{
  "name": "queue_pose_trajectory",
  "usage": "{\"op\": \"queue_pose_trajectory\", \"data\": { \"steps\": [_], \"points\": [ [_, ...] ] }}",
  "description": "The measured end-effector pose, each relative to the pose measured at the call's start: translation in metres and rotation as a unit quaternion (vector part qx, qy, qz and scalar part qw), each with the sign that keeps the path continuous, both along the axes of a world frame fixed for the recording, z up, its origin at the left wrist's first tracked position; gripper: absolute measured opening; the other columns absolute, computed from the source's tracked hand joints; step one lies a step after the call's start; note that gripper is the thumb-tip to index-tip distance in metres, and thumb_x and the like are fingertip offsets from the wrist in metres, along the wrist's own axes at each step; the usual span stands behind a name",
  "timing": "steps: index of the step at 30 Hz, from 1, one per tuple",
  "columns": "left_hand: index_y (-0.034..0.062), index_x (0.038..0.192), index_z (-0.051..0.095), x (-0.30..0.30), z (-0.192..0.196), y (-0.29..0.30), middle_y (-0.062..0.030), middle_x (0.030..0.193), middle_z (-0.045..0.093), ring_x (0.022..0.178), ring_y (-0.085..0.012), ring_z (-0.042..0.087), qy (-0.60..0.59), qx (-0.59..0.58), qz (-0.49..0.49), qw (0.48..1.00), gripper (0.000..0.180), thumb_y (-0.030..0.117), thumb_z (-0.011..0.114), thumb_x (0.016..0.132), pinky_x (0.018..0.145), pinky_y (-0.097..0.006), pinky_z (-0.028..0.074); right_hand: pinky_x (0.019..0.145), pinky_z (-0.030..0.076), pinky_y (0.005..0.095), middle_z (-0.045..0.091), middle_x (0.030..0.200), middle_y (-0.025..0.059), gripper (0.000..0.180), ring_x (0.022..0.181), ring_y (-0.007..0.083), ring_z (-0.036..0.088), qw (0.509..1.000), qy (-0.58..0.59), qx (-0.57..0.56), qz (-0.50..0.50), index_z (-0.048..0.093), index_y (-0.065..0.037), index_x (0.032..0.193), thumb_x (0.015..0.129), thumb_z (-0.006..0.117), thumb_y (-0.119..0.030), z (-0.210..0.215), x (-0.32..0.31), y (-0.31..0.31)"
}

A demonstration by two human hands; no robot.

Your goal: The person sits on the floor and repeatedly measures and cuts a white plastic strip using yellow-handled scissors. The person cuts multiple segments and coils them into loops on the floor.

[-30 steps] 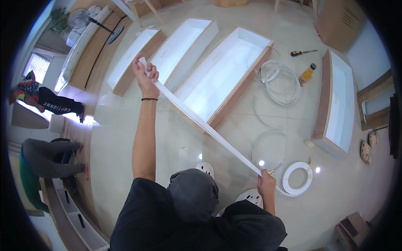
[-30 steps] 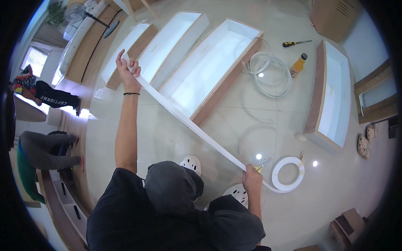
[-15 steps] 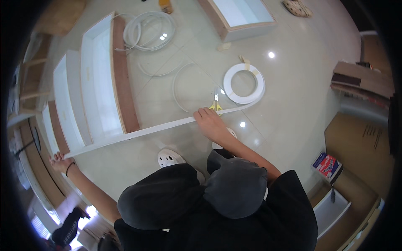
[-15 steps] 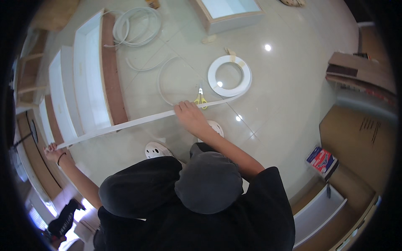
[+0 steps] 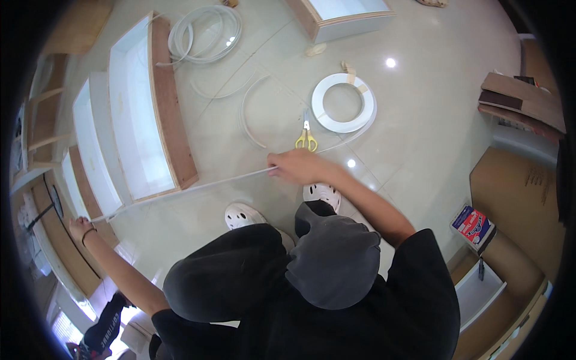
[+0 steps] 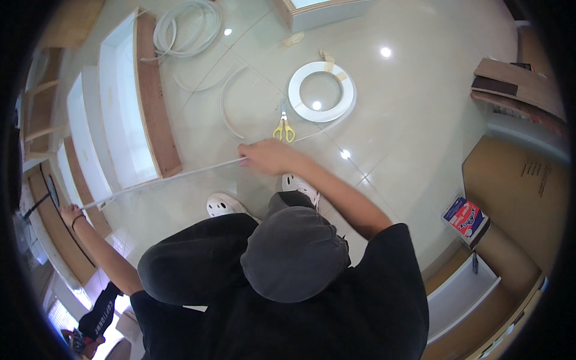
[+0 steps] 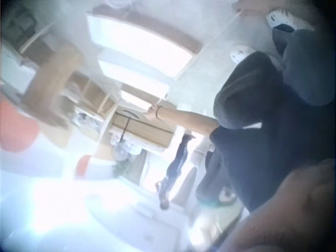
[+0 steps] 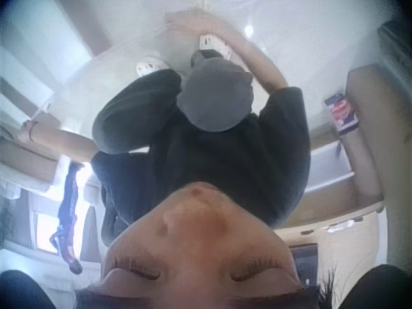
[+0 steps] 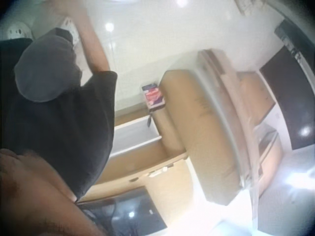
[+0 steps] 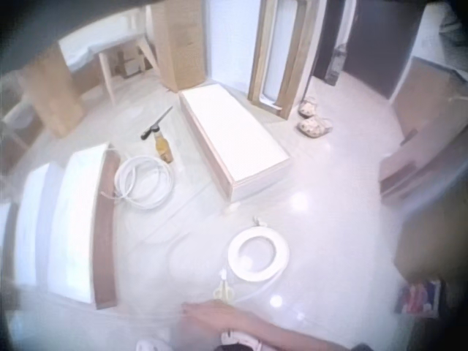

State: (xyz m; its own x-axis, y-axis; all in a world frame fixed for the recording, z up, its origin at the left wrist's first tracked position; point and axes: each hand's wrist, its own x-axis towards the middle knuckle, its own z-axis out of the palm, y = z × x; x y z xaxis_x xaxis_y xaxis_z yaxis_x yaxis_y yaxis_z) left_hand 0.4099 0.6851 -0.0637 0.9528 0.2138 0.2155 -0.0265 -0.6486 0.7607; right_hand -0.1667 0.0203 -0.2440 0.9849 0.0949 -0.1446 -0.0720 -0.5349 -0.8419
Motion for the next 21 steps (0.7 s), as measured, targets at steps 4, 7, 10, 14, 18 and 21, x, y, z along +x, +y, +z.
{"op": "queue_pose_trajectory", "data": {
  "steps": [4, 7, 10, 14, 18, 21],
  "points": [
    [-0.0010, 0.099, 0.048, -0.006, -0.082, -0.064, -0.0059, 0.076, 0.047, 0.064, -0.0167, 0.046, 0.097, -0.285, 0.087, 0.950, 0.010, 0.006, 0.044, 0.093, 0.055, -0.028, 0.040, 0.065, 0.047, 0.0386, 0.061, 0.073, 0.0088, 0.029, 0.072, 0.0234, 0.065, 0.967, 0.157, 0.166, 0.109, 0.061, -0.005, 0.099, 0.096, 0.050, -0.033, 0.018, 0.010, -0.043],
    [-0.0006, 0.091, 0.047, -0.010, -0.068, -0.057, -0.0049, 0.074, 0.046, 0.061, -0.0153, 0.045, 0.117, -0.393, 0.133, 0.902, 0.006, -0.001, 0.041, 0.090, 0.053, -0.024, 0.041, 0.066, 0.046, 0.0353, 0.059, 0.071, 0.0041, 0.030, 0.071, 0.0177, 0.061, 0.950, 0.180, 0.197, 0.160, 0.062, -0.005, 0.096, 0.099, 0.047, -0.031, 0.004, 0.022, -0.049],
    [-0.0008, 0.089, 0.047, -0.021, -0.059, -0.022, -0.0057, 0.074, 0.049, 0.060, -0.0144, 0.046, 0.145, -0.444, 0.147, 0.872, 0.011, -0.006, 0.038, 0.087, 0.053, -0.021, 0.043, 0.071, 0.046, 0.0287, 0.056, 0.066, -0.0016, 0.029, 0.073, 0.0137, 0.059, 0.881, 0.329, 0.273, 0.204, 0.059, -0.005, 0.093, 0.100, 0.049, -0.031, 0.010, 0.041, -0.057],
    [-0.0011, 0.086, 0.049, -0.043, -0.086, -0.004, -0.0073, 0.072, 0.048, 0.059, -0.0169, 0.046, 0.190, -0.494, 0.245, 0.812, 0.017, -0.010, 0.035, 0.085, 0.051, -0.023, 0.044, 0.077, 0.046, 0.0271, 0.066, 0.077, 0.0012, 0.030, 0.084, 0.0131, 0.063, 0.826, 0.373, 0.308, 0.289, 0.063, -0.006, 0.098, 0.099, 0.051, -0.033, -0.007, 0.058, -0.063],
    [-0.0017, 0.086, 0.051, -0.071, -0.090, 0.021, -0.0082, 0.074, 0.051, 0.062, -0.0192, 0.050, 0.180, -0.583, 0.253, 0.751, 0.018, -0.010, 0.035, 0.085, 0.055, -0.025, 0.047, 0.079, 0.048, 0.0287, 0.072, 0.091, 0.0080, 0.031, 0.089, 0.0137, 0.066, 0.834, 0.348, 0.267, 0.334, 0.065, -0.005, 0.103, 0.100, 0.050, -0.032, -0.011, 0.069, -0.057],
    [-0.0015, 0.086, 0.052, -0.078, -0.092, 0.023, -0.0086, 0.077, 0.054, 0.066, -0.0199, 0.053, 0.144, -0.458, 0.276, 0.832, 0.020, -0.011, 0.035, 0.084, 0.061, -0.025, 0.050, 0.079, 0.049, 0.0297, 0.072, 0.094, 0.0102, 0.030, 0.090, 0.0141, 0.067, 0.823, 0.375, 0.281, 0.321, 0.065, -0.005, 0.103, 0.101, 0.049, -0.030, -0.014, 0.070, -0.050]
  ]
}}
